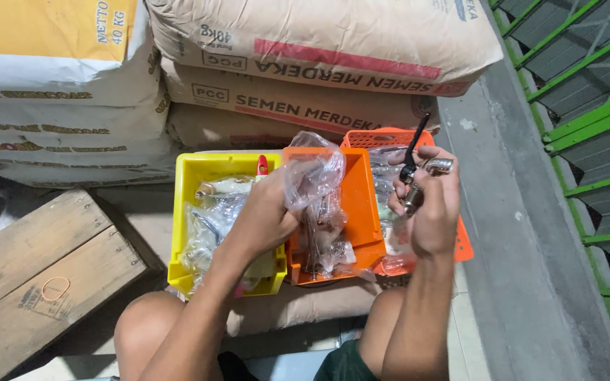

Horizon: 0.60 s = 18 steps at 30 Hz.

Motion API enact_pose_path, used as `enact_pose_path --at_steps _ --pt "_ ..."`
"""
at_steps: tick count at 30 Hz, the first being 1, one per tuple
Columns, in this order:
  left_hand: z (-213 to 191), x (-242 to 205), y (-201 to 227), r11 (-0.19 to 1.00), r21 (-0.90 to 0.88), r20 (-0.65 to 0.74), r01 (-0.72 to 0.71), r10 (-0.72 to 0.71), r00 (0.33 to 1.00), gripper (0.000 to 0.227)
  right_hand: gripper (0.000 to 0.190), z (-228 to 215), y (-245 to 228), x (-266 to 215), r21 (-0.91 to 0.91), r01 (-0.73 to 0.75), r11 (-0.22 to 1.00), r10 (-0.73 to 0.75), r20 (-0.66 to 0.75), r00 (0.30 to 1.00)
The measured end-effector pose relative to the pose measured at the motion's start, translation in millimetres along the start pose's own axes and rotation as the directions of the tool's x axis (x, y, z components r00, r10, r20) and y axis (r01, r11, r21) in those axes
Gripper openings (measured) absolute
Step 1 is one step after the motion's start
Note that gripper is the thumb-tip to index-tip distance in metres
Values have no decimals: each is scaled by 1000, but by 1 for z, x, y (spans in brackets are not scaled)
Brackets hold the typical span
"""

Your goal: Cleaning and inspecting metal valves and small hardware using a paintbrush in a storage area.

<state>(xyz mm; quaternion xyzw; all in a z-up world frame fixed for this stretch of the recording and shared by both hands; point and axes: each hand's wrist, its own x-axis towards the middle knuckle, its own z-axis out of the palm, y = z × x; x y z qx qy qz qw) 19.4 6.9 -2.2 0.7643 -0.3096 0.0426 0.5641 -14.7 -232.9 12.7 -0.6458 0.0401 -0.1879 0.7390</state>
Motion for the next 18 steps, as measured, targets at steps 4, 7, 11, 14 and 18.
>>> enact_pose_path --at_steps 4,7,11,14,18 --pt "-5 -1 3 1000 21 71 22 -24 997 41 37 -2 -58 -23 -229 145 963 -91 231 969" --pt "-5 -3 -5 966 259 164 -25 -19 986 37 51 -6 -86 -43 -478 -11 878 87 137 987" --pt "-3 -6 -5 957 272 268 -103 27 963 31 33 -16 -91 -51 -667 297 683 -3 405 914" --pt "-1 -7 -3 953 274 316 -128 36 948 35 36 -19 -87 -47 -699 379 607 -4 474 881" --pt "2 -5 9 960 258 362 -109 8 932 58 40 -17 -83 -41 -705 457 542 48 569 821"
